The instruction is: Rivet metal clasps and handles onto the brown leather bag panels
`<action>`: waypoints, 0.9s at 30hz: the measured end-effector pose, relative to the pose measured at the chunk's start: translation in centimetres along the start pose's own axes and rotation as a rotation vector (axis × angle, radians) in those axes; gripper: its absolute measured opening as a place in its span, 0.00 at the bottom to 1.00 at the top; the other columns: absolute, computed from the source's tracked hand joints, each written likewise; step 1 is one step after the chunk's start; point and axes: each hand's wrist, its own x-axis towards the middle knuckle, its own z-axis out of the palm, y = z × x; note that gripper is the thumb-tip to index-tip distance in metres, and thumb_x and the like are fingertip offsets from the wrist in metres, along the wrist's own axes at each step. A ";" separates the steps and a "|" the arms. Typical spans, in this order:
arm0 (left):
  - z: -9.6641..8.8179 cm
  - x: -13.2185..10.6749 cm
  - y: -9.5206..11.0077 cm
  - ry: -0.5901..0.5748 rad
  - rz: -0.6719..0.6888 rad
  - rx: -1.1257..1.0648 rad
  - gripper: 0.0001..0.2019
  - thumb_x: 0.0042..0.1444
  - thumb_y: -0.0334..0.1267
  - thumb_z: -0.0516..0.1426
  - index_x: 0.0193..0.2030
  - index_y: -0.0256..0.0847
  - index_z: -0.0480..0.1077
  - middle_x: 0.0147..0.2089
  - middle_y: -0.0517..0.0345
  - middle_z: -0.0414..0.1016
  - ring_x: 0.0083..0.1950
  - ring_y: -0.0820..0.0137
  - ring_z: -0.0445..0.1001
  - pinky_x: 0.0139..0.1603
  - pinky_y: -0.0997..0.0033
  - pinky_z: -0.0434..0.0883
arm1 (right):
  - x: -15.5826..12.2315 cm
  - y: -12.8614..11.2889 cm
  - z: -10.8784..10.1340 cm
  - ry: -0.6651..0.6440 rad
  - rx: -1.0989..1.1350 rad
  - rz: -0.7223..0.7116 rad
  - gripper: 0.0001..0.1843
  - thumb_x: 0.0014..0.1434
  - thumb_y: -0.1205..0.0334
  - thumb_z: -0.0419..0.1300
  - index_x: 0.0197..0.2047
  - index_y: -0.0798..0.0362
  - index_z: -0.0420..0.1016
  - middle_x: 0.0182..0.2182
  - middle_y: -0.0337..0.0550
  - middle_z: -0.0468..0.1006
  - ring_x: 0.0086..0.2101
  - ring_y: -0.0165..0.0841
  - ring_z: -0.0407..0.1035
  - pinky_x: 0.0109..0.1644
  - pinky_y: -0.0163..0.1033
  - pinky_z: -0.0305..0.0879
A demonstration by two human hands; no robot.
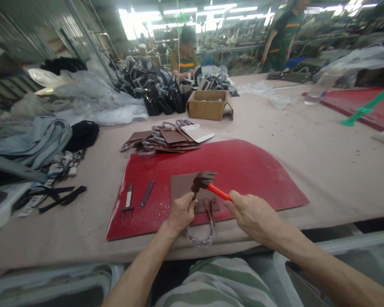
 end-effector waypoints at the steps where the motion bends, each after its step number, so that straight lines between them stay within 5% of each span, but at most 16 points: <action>1: 0.0 0.0 0.0 -0.005 -0.008 0.004 0.07 0.63 0.31 0.52 0.42 0.41 0.71 0.34 0.54 0.79 0.34 0.68 0.78 0.35 0.73 0.71 | 0.3 0.5 0.3 0.022 0.057 0.033 0.12 0.71 0.58 0.45 0.37 0.51 0.64 0.25 0.42 0.74 0.24 0.33 0.65 0.28 0.38 0.43; 8: -0.5 0.2 0.8 -0.046 -0.090 -0.094 0.08 0.64 0.35 0.52 0.44 0.41 0.72 0.40 0.52 0.80 0.39 0.67 0.79 0.43 0.70 0.73 | 2.8 4.6 4.6 0.022 0.069 0.229 0.12 0.69 0.61 0.48 0.38 0.54 0.69 0.30 0.46 0.75 0.29 0.35 0.68 0.33 0.37 0.54; 12: -0.9 1.0 1.4 0.058 -0.302 -0.383 0.07 0.64 0.39 0.52 0.38 0.41 0.70 0.33 0.57 0.79 0.34 0.69 0.78 0.39 0.71 0.75 | 3.1 3.5 6.4 0.158 -0.021 0.224 0.13 0.67 0.62 0.51 0.50 0.57 0.69 0.48 0.58 0.73 0.46 0.44 0.67 0.43 0.42 0.56; 15: -2.2 1.4 1.1 0.203 -0.445 -0.496 0.09 0.64 0.42 0.52 0.39 0.40 0.68 0.33 0.58 0.78 0.34 0.69 0.79 0.38 0.70 0.76 | 3.2 1.4 7.6 0.213 -0.032 0.170 0.13 0.66 0.58 0.54 0.50 0.56 0.69 0.48 0.56 0.72 0.47 0.44 0.67 0.46 0.43 0.58; 22: -6.6 0.8 -2.4 0.212 -0.524 0.352 0.10 0.62 0.35 0.55 0.48 0.39 0.73 0.45 0.47 0.81 0.45 0.60 0.80 0.48 0.63 0.73 | 3.6 -1.4 9.2 0.161 0.105 0.217 0.18 0.61 0.49 0.60 0.45 0.55 0.68 0.41 0.51 0.74 0.41 0.41 0.72 0.42 0.40 0.62; 27: -6.7 0.1 -1.7 0.131 -0.470 0.506 0.12 0.61 0.28 0.54 0.50 0.38 0.72 0.51 0.46 0.77 0.53 0.59 0.76 0.54 0.59 0.72 | 4.8 0.2 10.5 0.162 0.137 0.199 0.16 0.57 0.50 0.61 0.42 0.54 0.71 0.38 0.51 0.76 0.39 0.45 0.74 0.39 0.44 0.65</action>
